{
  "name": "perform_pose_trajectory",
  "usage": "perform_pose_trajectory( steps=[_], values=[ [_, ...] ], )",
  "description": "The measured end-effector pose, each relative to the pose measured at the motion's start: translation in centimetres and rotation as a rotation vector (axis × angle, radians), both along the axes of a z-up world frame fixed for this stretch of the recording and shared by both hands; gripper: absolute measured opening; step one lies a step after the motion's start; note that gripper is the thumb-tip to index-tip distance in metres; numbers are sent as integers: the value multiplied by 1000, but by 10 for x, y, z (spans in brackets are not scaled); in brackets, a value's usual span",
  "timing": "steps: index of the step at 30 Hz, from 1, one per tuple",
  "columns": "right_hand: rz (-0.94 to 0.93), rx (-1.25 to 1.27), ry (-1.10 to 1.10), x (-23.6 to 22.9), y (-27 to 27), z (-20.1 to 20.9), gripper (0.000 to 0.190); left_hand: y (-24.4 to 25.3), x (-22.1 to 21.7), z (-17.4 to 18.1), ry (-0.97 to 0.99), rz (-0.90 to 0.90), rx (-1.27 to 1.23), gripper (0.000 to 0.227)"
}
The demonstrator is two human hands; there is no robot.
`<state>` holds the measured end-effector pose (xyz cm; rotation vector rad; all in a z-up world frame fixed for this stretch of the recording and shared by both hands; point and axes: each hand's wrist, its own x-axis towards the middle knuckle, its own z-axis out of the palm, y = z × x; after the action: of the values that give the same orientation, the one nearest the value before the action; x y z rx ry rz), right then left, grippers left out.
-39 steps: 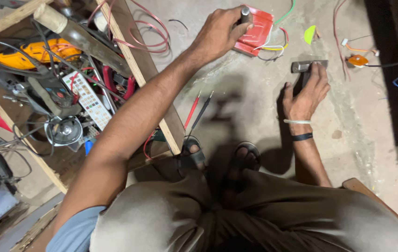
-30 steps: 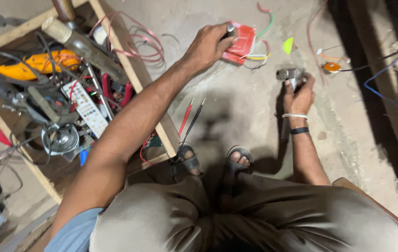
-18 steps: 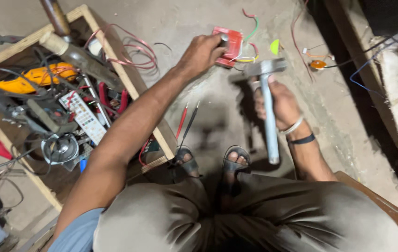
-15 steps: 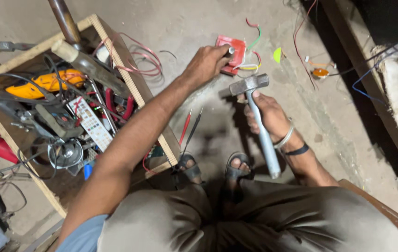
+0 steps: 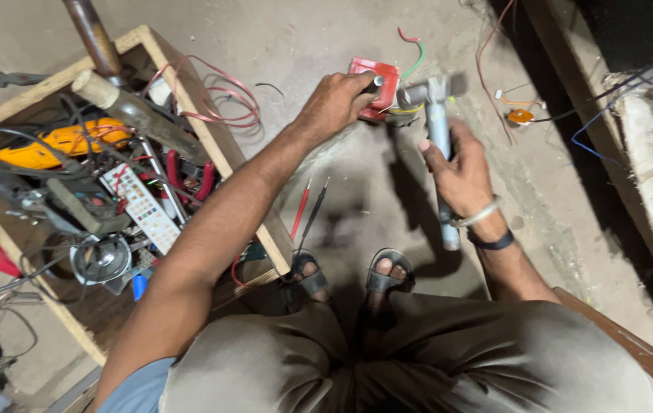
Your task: The person sits cross-legged on a chair and repeatedly hammers a metal rod into a red electrical component placed on the floor. They adjust the component and rod between strikes, using a hammer in the right hand and holding the component with the left.
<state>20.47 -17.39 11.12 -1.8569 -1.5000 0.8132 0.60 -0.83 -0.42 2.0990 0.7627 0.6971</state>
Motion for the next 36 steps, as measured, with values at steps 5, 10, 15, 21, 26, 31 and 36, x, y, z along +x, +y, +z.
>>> perform_pose_trajectory(
  steps=[5,10,15,21,26,31,36],
  values=[
    [118,142,-96,12,13,37,52,-1,2,-2,-8,-5,1,16],
    [297,159,-254,-4,26,39,54,-1,0,-3,-2,-18,3,13],
    [121,439,-181,-4,16,66,35,0,1,-7,4,-14,25,13],
    [-8,592,-172,-11,13,12,40,-1,6,-8,-77,-14,64,20],
    [43,106,-32,16,-8,-23,52,2,3,-22,5,74,-123,20],
    [72,291,-52,31,-11,10,45,14,6,-42,-250,77,-358,15],
    [-92,26,153,27,-24,11,53,26,14,-67,-370,154,-763,9]
  ],
)
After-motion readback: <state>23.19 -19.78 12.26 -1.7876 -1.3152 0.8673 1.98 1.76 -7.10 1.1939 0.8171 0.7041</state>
